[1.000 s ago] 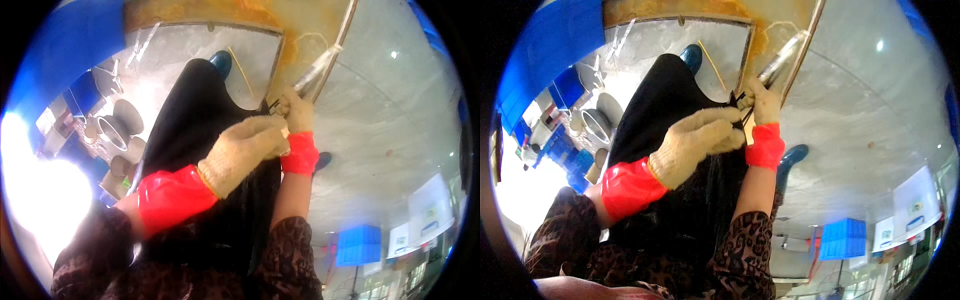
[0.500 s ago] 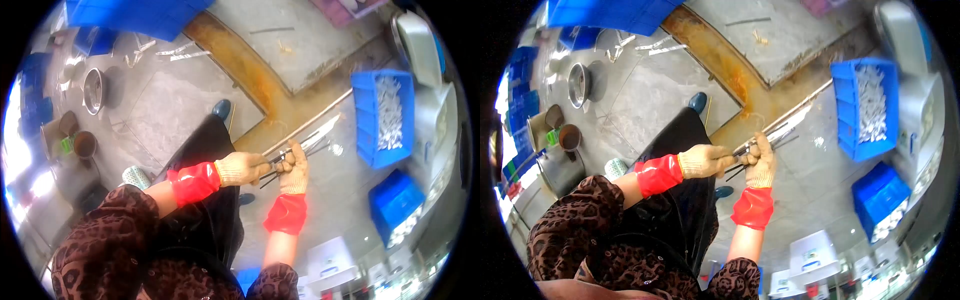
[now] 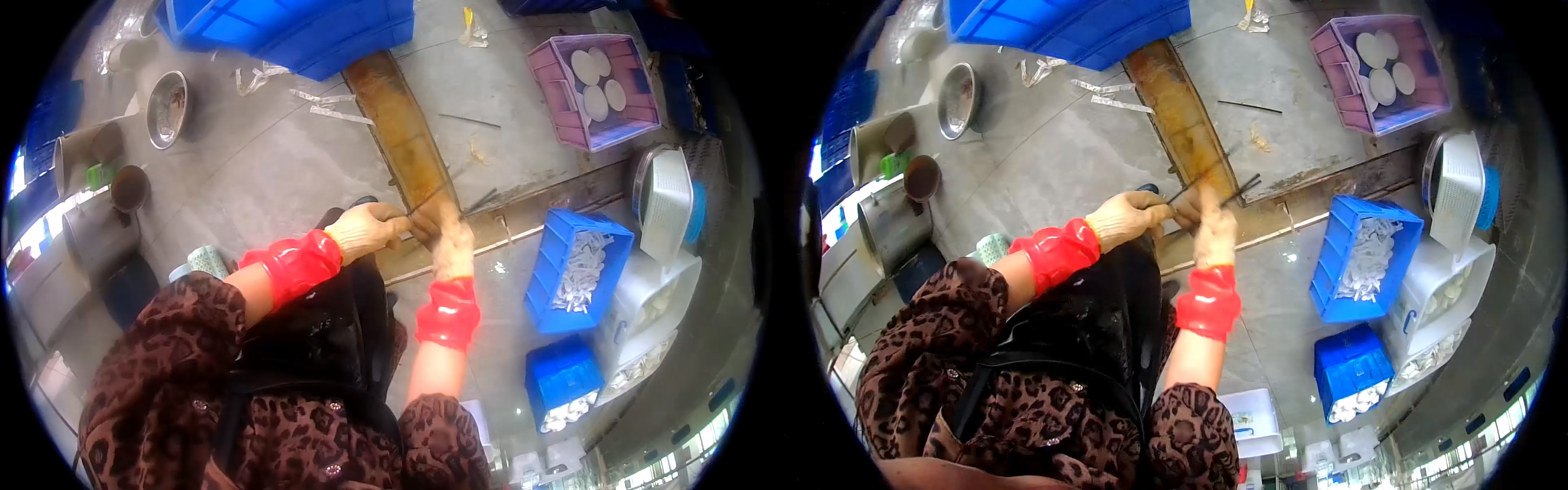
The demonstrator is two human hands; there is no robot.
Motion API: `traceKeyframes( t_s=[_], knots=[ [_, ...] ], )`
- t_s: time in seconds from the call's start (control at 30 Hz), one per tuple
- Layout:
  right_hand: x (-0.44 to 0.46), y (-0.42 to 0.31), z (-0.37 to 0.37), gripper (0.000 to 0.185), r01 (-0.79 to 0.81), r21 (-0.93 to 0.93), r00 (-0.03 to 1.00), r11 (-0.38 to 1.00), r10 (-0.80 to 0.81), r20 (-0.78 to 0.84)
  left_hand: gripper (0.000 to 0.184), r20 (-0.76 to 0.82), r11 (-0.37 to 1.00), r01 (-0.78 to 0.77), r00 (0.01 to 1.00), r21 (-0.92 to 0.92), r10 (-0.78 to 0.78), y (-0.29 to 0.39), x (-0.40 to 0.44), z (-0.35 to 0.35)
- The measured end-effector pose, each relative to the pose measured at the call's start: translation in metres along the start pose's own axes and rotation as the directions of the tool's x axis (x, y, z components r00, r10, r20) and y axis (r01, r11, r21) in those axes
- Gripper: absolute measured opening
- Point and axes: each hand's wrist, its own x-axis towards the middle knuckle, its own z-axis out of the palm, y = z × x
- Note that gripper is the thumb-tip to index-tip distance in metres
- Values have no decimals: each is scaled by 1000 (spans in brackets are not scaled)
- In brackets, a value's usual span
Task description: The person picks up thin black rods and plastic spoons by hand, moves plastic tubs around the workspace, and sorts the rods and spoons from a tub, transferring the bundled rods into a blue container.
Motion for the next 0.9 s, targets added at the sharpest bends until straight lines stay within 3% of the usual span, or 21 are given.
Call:
traceKeyframes(
  t_s=[0.1,0.17,0.23,0.27,0.3,0.33,0.37,0.4,0.43,0.47,0.5,0.53,0.57,0.6,0.63,0.7,0.73,0.8,0.83,0.87,0.9],
  knots=[
    [21,-32,28,36,-41,-266,994,963,67,90,35,-58,982,-43,997,185,54,24,12,10],
    [28,-45,36,33,-35,-274,999,961,40,12,39,71,870,-112,994,481,88,46,17,7],
    [46,-54,37,31,-19,-296,999,955,7,-41,42,-186,924,-124,962,362,202,51,33,9],
    [63,-50,30,28,141,-789,985,598,-162,53,43,-288,929,-121,930,349,229,47,48,9],
    [77,-51,27,25,238,-971,941,4,-247,229,44,-388,935,-119,887,334,252,43,65,9],
    [76,-54,31,23,401,-910,892,104,-273,362,44,-400,939,-121,881,323,251,51,76,9],
    [84,-33,29,26,499,-795,828,-347,-79,554,45,-316,979,-186,927,87,204,55,84,10],
    [84,-40,45,26,406,-866,912,-290,65,406,47,-222,962,-220,958,-159,182,56,92,12],
    [86,-52,60,26,294,-921,946,-254,216,242,47,-231,963,-206,959,-175,163,52,101,12],
    [89,-57,59,26,301,-917,941,-261,237,241,35,-336,971,-235,918,-36,210,45,112,10],
    [92,-61,55,26,363,-926,921,-99,191,341,26,-428,964,-244,864,106,265,39,122,7],
    [101,-60,52,27,422,-905,895,64,129,426,24,-474,968,-245,846,61,244,31,131,3],
    [121,-57,49,27,424,-904,891,58,152,428,23,-518,969,-247,827,16,219,20,140,0],
    [142,-55,40,28,377,-819,779,433,331,533,18,-439,493,-421,894,-761,86,-1,157,1],
    [161,-57,37,30,192,-644,618,741,419,665,22,-230,-14,-244,931,-970,-283,25,150,-9],
    [204,-67,28,32,292,-926,921,239,191,340,30,-207,-100,-228,960,-969,-188,-13,162,-12],
    [246,-50,4,32,228,-959,960,170,124,250,28,-199,-4,-220,891,-975,-408,-3,161,-12],
    [314,-31,-32,37,333,-925,937,-185,-45,346,29,-173,9,-191,870,-982,-461,-22,169,-12],
    [351,-19,-57,41,350,-915,918,-200,-123,378,29,-160,40,-161,863,-986,-479,-30,167,-14],
    [394,-10,-84,49,367,-820,901,-440,-51,431,30,-174,118,-131,819,-984,-547,-25,162,-12],
    [398,-3,-77,53,326,-838,892,-438,-150,426,31,-191,156,-126,826,-980,-531,-34,164,-14]
  ],
)
